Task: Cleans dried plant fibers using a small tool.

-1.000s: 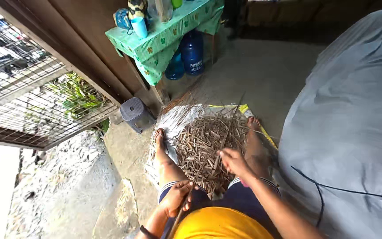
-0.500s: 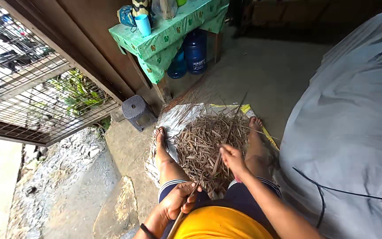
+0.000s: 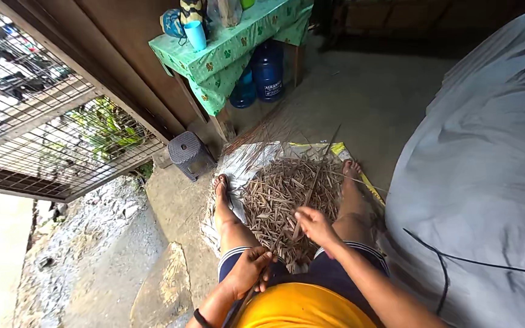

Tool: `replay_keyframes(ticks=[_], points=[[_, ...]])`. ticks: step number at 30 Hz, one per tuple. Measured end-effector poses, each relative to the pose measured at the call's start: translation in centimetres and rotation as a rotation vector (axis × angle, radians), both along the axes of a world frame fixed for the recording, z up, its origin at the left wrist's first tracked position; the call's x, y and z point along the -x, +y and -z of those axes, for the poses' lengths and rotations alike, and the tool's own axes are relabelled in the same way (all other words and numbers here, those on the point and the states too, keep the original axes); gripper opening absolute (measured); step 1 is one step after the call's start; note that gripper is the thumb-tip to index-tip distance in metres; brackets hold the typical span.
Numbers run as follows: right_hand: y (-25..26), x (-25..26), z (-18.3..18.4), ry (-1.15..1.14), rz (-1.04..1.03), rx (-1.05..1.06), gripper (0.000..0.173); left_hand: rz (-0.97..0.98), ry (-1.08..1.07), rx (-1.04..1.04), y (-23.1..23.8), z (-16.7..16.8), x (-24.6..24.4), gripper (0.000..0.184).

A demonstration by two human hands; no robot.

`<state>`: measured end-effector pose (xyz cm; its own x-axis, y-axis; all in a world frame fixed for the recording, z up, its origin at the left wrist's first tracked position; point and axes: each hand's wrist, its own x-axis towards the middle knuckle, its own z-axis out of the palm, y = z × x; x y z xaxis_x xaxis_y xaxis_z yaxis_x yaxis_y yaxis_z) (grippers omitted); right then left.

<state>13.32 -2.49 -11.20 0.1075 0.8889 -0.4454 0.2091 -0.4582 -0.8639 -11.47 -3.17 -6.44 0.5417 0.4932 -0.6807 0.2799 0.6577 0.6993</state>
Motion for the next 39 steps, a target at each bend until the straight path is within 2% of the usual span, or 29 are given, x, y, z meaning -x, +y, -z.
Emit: replay_keyframes(ticks=[3, 5, 7, 11, 13, 16, 18, 20, 23, 25, 27, 29, 32, 35, 39], points=[[2.2, -3.2, 0.6, 0.040, 0.310, 0.022, 0.036, 0.014, -0.006, 0.006, -0.3, -0.1, 0.8, 0.026], [2.5, -3.9, 0.1, 0.093, 0.370, 0.043, 0.035, -0.024, -0.003, 0.018, -0.2, -0.1, 1.1, 0.027], [1.1, -2.8, -1.1, 0.203, 0.242, 0.098, 0.035, -0.045, -0.002, 0.037, 0.2, -0.1, 0.8, 0.027], [-1.8, 1.3, -2.5, 0.474, -0.139, 0.206, 0.036, 0.023, 0.012, 0.000, 1.1, -0.4, -1.4, 0.028], [-2.0, 1.7, -2.0, 0.522, -0.131, 0.173, 0.035, 0.046, 0.019, -0.008, 1.5, -0.8, -2.2, 0.030], [0.0, -0.1, -1.0, 0.515, 0.119, 0.097, 0.038, 0.056, 0.000, 0.023, 2.0, -0.8, -2.0, 0.035], [0.8, -1.3, -0.7, 0.512, 0.248, 0.066, 0.038, 0.075, 0.002, 0.003, 2.0, -0.6, -1.6, 0.030], [0.2, -1.3, -1.4, 0.528, 0.204, 0.087, 0.034, 0.057, 0.034, -0.061, 2.0, -0.3, -1.5, 0.026], [-1.8, 0.4, -1.9, 0.600, 0.005, 0.121, 0.030, 0.071, 0.142, -0.278, 2.0, 0.7, -2.3, 0.029], [-2.6, 2.0, -1.7, 0.611, -0.007, 0.119, 0.027, 0.085, 0.191, -0.391, 1.8, 1.3, -3.4, 0.031], [-2.8, 2.9, -1.4, 0.573, 0.053, 0.104, 0.023, 0.097, 0.210, -0.444, 1.8, 1.5, -4.1, 0.032], [-2.8, 2.5, -1.2, 0.505, 0.033, 0.023, 0.022, 0.060, 0.154, -0.373, 2.0, 1.3, -4.3, 0.030], [-2.9, 1.9, -0.6, 0.347, -0.085, -0.148, 0.020, -0.035, 0.028, -0.175, 2.1, 0.9, -3.8, 0.024], [-2.6, 1.4, 0.9, 0.239, -0.212, -0.265, 0.018, -0.049, -0.015, -0.099, 2.1, 1.2, -2.7, 0.025], [-2.1, 0.6, 1.2, -0.084, -0.410, -0.289, 0.031, -0.076, -0.025, -0.032, 1.5, 1.6, -1.9, 0.025]])
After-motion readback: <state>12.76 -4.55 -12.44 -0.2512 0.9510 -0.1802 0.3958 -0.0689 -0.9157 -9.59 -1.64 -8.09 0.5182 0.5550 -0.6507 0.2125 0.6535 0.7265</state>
